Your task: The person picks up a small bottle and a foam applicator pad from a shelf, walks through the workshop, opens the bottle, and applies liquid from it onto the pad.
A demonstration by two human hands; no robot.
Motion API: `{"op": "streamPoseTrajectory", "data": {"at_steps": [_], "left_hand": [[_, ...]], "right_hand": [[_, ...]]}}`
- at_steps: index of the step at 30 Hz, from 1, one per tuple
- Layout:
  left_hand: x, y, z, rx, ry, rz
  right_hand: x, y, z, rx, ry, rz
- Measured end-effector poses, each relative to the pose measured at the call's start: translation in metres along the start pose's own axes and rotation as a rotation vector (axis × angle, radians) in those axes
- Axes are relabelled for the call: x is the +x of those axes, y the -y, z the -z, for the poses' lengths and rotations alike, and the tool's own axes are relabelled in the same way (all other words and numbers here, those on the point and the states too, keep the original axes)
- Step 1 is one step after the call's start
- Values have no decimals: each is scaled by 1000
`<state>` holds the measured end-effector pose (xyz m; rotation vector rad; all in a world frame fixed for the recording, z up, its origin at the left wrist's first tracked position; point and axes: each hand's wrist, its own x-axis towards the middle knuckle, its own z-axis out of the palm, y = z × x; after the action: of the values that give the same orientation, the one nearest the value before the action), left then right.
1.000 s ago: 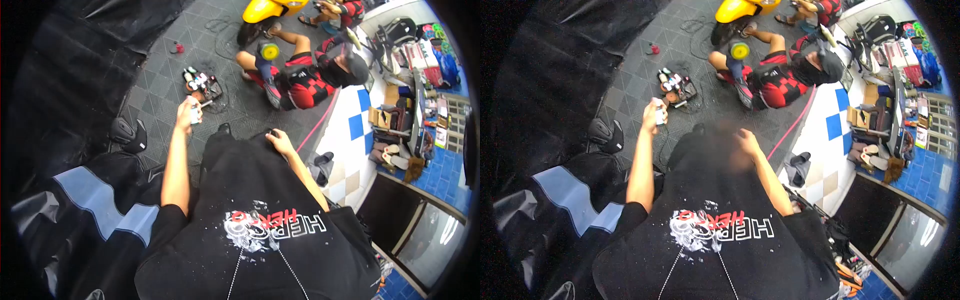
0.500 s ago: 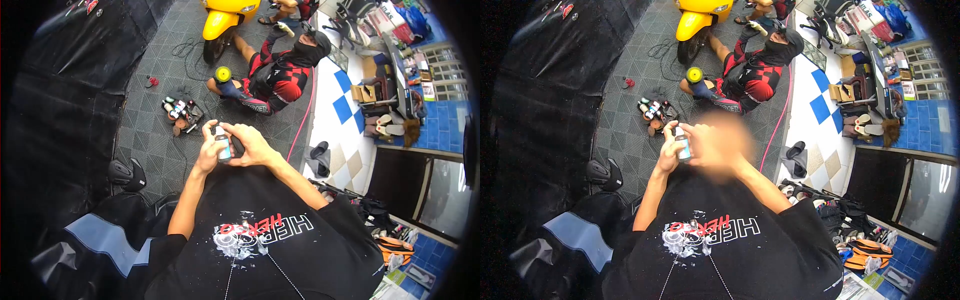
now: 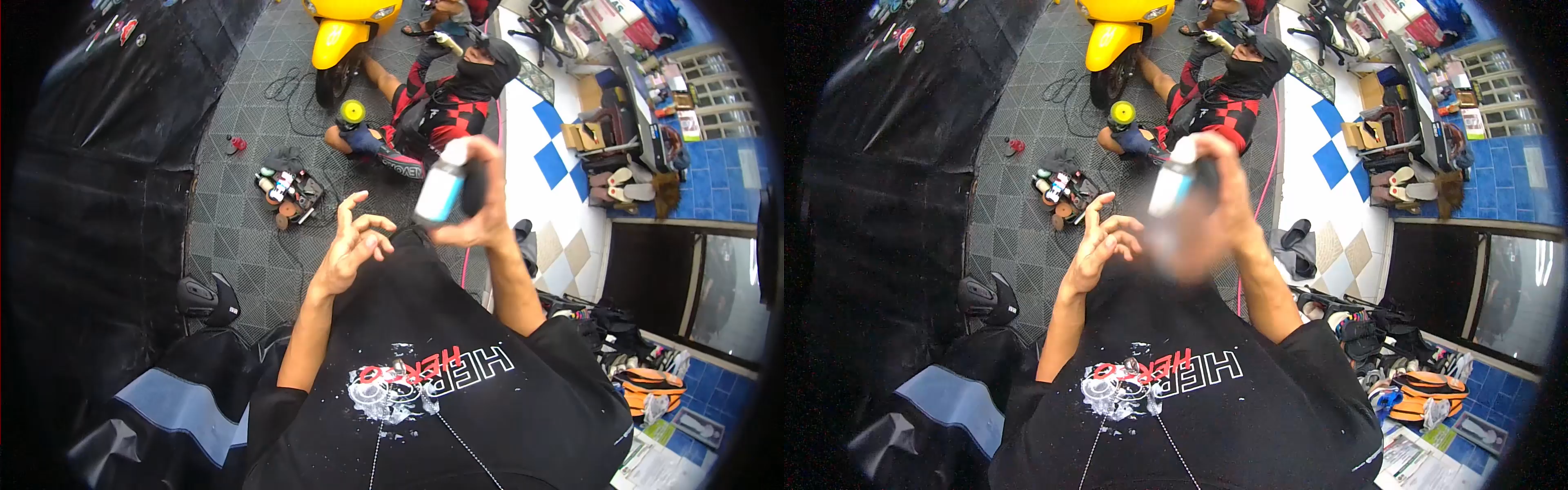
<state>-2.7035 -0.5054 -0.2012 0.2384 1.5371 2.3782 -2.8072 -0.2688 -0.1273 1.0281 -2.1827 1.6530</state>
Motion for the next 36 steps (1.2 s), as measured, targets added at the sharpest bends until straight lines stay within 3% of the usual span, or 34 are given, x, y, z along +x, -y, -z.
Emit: {"op": "streamPoseTrajectory", "data": {"at_steps": [2,6,14,17,20,23,25,28,29,33,36], "left_hand": [[0,4,2,-5,-37,20],[2,9,8,45,-121,122],[6,3,21,29,-224,112],[11,-6,16,70,-229,78],[17,-10,13,58,-162,11],[25,-16,3,-45,-85,-53],[31,-24,-7,-45,9,-87],[32,-18,-25,80,-54,-52],[30,-28,-24,185,-26,59],[24,-3,-20,417,-68,-36],[23,-17,-25,424,-44,87]], "right_hand": [[15,19,23,-92,-119,-37],[53,47,47,-198,-205,187],[54,51,51,-326,-270,168],[46,46,46,-422,-229,115],[25,25,33,-180,-82,6],[16,19,12,-439,128,86],[17,46,-9,-495,294,-107],[1,44,-30,-472,392,-176],[-5,40,-33,-451,418,-221],[-20,21,-16,-293,329,-172],[-21,16,-15,-318,341,-274]]}}
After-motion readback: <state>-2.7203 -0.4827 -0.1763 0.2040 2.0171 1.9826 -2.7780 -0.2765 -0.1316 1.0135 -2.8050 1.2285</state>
